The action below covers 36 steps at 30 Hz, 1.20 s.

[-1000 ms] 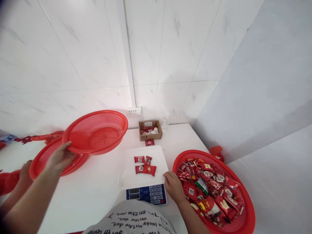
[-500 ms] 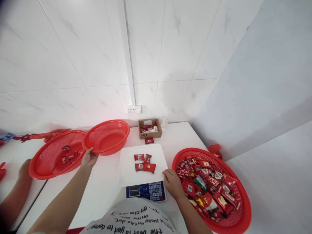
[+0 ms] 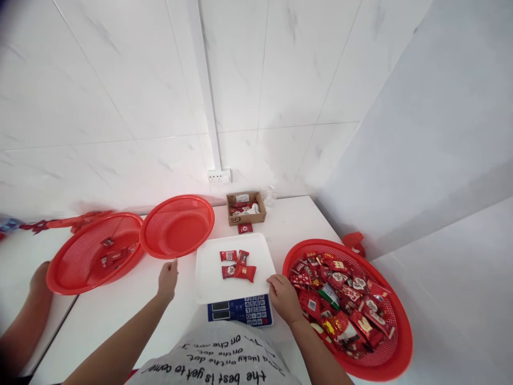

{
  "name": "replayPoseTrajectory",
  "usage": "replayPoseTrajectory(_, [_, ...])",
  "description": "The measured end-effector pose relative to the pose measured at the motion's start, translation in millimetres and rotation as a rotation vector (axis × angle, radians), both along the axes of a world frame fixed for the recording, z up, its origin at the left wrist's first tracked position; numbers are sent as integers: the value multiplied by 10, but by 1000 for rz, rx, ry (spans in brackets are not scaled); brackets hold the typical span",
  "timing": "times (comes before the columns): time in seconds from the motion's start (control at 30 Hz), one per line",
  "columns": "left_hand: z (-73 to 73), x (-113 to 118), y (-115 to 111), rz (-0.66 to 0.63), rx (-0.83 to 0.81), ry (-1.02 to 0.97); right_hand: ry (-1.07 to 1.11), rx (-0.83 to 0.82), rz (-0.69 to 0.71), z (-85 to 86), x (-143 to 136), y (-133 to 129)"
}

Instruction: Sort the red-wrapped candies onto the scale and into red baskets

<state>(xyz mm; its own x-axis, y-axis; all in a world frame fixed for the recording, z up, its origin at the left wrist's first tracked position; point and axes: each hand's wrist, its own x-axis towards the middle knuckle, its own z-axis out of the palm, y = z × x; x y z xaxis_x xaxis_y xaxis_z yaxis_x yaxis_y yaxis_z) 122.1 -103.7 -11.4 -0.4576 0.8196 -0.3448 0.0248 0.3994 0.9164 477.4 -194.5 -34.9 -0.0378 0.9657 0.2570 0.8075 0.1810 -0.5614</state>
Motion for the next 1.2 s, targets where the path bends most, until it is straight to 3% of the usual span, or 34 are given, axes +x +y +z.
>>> replayPoseTrajectory(0.07, [6, 227, -107, -184, 80, 145, -9, -5, 4, 0, -1, 0])
replayPoseTrajectory(0.17, [24, 575, -180, -726, 271, 566, -9, 2, 5, 5, -6, -2])
replayPoseTrajectory(0.23, [27, 780, -169, -982, 283, 752, -5, 8, 2, 7, -11, -6])
replayPoseTrajectory(0.33, [8, 1004, -95, -1181, 176, 883, -4, 5, 1, 9, -16, -10])
replayPoseTrajectory(0.43, [-19, 1109, 12, -1267, 128, 956, 3, 1, 0, 18, -20, -12])
replayPoseTrajectory(0.7, [58, 1119, 138, -1285, 268, 1053, 15, 12, 4, 52, -31, -6])
replayPoseTrajectory(0.87, [122, 1105, 74, -1238, 149, 1004, 3, 22, -8, 31, -36, -12])
replayPoseTrajectory(1.0, [66, 1058, 51, -1189, 109, 892, -15, 31, -3, 32, -39, -16])
replayPoseTrajectory(1.07, [25, 1038, 49, -1078, 131, 718, -22, 38, 3, 38, -39, -16])
replayPoseTrajectory(1.2, [36, 954, 139, -735, 148, 385, -29, 38, 3, 51, -40, -16])
